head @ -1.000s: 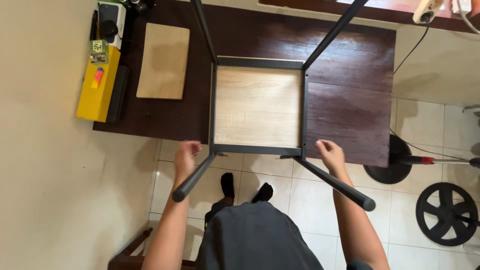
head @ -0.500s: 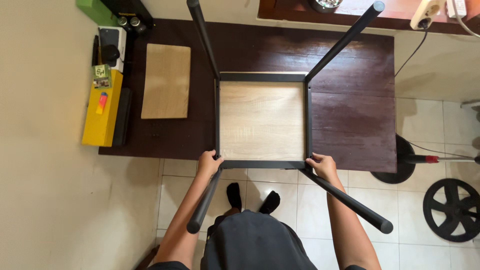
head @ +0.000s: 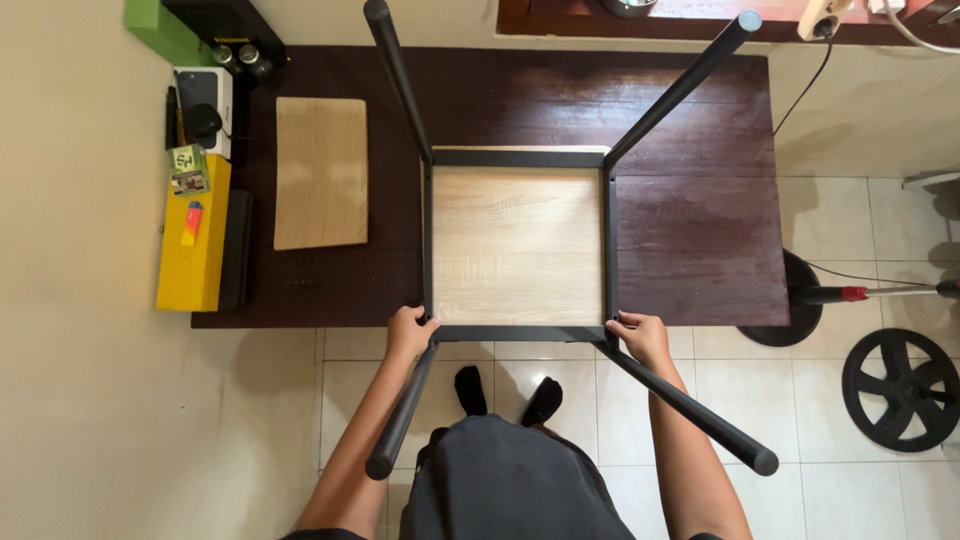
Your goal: The person assembles a small table by attaching a black metal frame to a light-colored wooden tabletop. They align the frame, insert and tighten screws at each corner, and secure the tabletop to the frame.
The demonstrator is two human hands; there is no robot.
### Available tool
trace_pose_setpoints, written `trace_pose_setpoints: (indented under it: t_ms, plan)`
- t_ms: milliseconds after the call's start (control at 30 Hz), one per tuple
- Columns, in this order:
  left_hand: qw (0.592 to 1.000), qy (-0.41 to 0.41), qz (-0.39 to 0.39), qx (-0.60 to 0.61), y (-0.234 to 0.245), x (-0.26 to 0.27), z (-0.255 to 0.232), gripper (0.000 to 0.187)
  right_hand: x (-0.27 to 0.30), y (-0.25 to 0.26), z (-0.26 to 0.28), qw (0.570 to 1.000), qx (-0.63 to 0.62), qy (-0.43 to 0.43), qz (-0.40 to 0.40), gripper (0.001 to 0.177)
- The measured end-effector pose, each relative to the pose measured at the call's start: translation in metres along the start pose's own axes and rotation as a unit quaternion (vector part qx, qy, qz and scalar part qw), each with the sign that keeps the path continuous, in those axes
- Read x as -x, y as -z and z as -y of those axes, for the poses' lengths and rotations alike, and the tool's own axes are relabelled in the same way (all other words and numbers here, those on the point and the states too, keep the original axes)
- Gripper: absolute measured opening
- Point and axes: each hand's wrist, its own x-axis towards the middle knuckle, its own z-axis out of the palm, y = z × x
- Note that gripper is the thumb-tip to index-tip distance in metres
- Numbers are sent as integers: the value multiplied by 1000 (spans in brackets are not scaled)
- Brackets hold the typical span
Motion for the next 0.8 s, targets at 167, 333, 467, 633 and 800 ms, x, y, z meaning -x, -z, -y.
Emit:
trace_pose_setpoints:
  t_ms: [167, 333, 467, 633, 800]
  plan:
    - [1000, -11, -23, 5, -6, 6, -1, 54, 3, 5, 5, 999, -30, -15, 11, 51]
    - [999, 11, -35, 21, -5, 8, 3, 54, 9, 4, 3, 998, -66, -6, 9, 49]
    - [998, 33, -36, 42, -6, 12, 6, 54, 11, 4, -2, 995, -104, -7, 12, 46]
    - [998, 33, -44, 44, -8, 15, 8, 52, 15, 4, -7, 988, -155, -7, 20, 43]
    - [994, 32, -48, 97, -10, 18, 12, 49, 17, 5, -11, 980, -193, -2, 39, 49]
